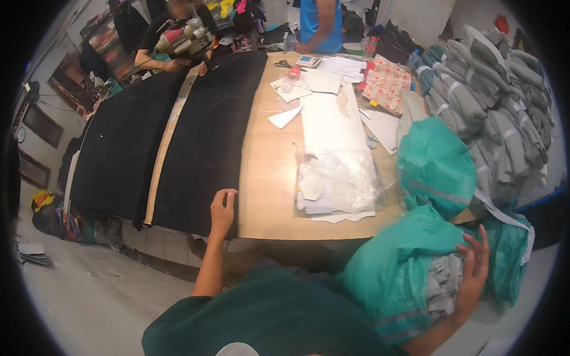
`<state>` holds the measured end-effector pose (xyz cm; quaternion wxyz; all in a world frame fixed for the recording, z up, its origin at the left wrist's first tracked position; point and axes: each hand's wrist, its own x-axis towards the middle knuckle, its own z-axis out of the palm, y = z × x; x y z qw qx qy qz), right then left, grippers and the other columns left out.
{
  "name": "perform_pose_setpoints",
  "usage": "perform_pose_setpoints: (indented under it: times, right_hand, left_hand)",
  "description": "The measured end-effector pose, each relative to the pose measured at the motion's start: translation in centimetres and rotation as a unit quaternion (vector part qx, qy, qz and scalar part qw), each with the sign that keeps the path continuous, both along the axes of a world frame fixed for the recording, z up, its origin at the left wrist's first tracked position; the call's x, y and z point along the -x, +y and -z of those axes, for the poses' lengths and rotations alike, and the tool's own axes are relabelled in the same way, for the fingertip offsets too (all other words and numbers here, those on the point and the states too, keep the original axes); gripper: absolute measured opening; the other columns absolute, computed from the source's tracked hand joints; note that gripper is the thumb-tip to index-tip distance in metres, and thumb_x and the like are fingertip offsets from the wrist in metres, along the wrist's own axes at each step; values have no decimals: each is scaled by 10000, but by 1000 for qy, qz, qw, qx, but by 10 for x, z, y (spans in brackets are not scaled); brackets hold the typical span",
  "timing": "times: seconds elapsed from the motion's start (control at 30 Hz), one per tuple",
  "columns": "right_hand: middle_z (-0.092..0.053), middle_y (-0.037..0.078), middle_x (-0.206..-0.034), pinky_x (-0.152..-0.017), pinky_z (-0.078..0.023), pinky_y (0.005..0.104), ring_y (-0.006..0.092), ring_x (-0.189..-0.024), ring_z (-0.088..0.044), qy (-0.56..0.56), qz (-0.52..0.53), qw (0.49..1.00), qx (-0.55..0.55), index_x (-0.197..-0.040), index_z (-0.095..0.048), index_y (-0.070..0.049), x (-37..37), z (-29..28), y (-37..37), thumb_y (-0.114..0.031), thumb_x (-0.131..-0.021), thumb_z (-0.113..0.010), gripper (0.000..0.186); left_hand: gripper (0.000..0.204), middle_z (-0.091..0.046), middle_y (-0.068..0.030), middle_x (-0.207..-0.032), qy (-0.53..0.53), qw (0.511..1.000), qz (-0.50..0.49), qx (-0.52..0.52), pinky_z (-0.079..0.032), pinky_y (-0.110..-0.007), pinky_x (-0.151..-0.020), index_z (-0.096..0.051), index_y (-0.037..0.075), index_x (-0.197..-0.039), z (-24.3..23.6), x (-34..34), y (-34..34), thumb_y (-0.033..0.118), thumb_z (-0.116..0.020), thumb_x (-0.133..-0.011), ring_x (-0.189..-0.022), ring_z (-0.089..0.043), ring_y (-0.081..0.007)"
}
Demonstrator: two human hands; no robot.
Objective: The person places a paper pattern on a large piece of black fabric and aligns it. They then use a handheld electric fabric cutter to cut the fabric along the pattern lines. The person removes the cut pieces and places them into a green sack.
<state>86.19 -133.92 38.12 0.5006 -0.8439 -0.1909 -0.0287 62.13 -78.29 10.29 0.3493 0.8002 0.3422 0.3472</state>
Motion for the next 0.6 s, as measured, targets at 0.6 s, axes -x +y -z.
perform_pose_setpoints:
  times: [0.6]
  right_hand:
    - [-756, 193, -1253, -941, -579, 436, 324, -1041, -735, 110, -176, 968, 141, -1478, -669, -84, 131, 286, 343, -199, -1093, -650, 403]
  left_hand:
    - [390, -549, -193, -1570, 182, 970, 110, 120, -449, -514, -1215, -640, 93, -1441, 77, 146, 90, 213, -673, -1072, -1466, -510, -424]
